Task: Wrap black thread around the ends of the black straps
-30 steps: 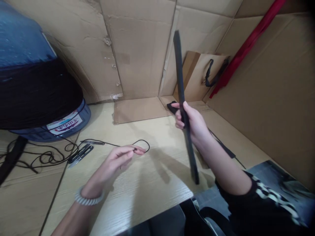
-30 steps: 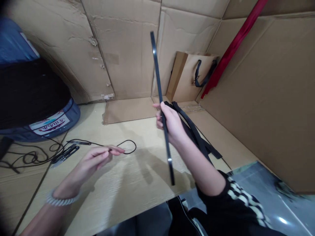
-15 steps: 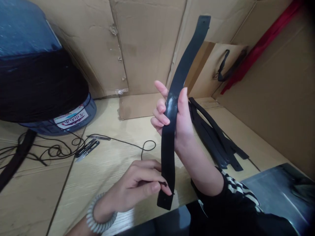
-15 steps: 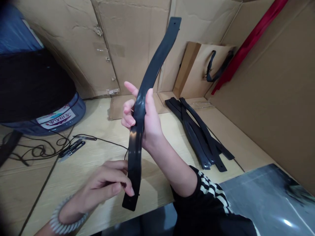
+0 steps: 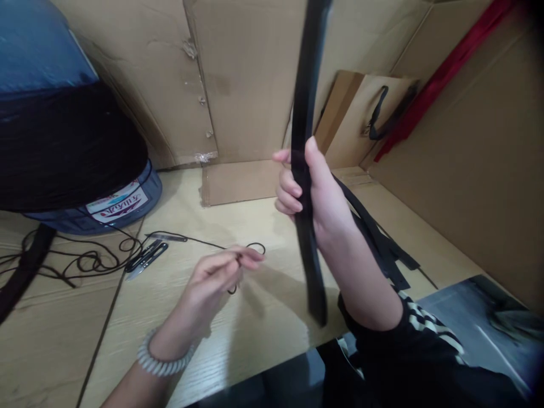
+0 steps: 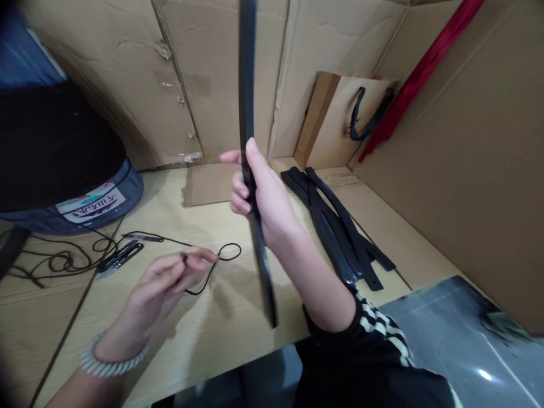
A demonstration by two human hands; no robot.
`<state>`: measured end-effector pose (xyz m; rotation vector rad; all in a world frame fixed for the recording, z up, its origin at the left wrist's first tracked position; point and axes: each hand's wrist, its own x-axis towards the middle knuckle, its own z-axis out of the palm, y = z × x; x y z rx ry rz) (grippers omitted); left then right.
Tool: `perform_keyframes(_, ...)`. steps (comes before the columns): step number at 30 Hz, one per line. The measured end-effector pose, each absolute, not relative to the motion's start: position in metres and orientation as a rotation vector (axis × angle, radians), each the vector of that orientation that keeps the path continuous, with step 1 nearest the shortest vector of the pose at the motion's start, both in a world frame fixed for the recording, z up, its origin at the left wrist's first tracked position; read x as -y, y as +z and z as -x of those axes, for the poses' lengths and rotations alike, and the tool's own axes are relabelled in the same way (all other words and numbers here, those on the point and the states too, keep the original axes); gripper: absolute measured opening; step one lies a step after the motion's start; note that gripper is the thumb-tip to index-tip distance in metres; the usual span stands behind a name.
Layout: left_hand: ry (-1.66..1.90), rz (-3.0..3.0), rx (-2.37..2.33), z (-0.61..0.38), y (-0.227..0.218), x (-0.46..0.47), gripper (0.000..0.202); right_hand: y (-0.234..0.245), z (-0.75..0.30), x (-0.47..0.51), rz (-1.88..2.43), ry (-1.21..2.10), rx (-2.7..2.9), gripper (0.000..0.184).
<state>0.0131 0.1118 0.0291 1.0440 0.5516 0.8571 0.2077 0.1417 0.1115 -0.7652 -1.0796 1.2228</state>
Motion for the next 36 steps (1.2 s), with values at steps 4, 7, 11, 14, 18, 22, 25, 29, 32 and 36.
perform_keyframes(4, 1.021, -0.759, -0.575, -0.006, 0.027, -0.136, 0.022, 0.109, -0.254, -0.136, 1.236, 0.561, 1.656, 0.039)
perform_keyframes(7, 0.977, -0.593, -0.571, 0.003, 0.027, -0.146, 0.026, 0.12, -0.285, -0.125, 1.398, 0.069, 2.101, 0.035)
perform_keyframes(11, 0.906, -0.579, -0.574, 0.004, 0.031, -0.137, 0.018, 0.138, -0.307, -0.113, 1.318, -0.386, 2.525, 0.017)
perform_keyframes(14, 0.831, -0.595, -0.572, 0.0, 0.037, -0.125, 0.018, 0.146, -0.311, -0.107, 1.218, -0.719, 2.611, 0.02)
perform_keyframes(18, 0.674, -0.644, -0.572, -0.006, 0.041, -0.114, 0.026, 0.15, -0.309, -0.102, 1.098, -0.95, 2.681, 0.022)
perform_keyframes(22, 0.574, -0.766, -0.49, -0.011, 0.042, -0.109, 0.037, 0.149, -0.305, -0.1, 1.117, -1.056, 2.676, 0.019)
perform_keyframes(25, 0.471, -0.939, -0.417, -0.011, 0.042, -0.106, 0.039, 0.148, -0.301, -0.098, 1.148, -1.15, 2.616, 0.017)
perform_keyframes(29, 0.492, -1.033, -0.413, -0.01, 0.039, -0.099, 0.032, 0.146, -0.294, -0.088, 1.253, -1.184, 2.269, 0.016)
perform_keyframes(32, 0.754, -1.03, -0.565, -0.01, 0.032, -0.092, 0.04, 0.138, -0.289, -0.081, 1.479, -1.063, 1.799, 0.058)
perform_keyframes(36, 0.912, -1.356, -0.514, -0.012, 0.024, -0.089, 0.045, 0.111, -0.282, -0.076, 1.394, -0.292, 1.237, 0.078)
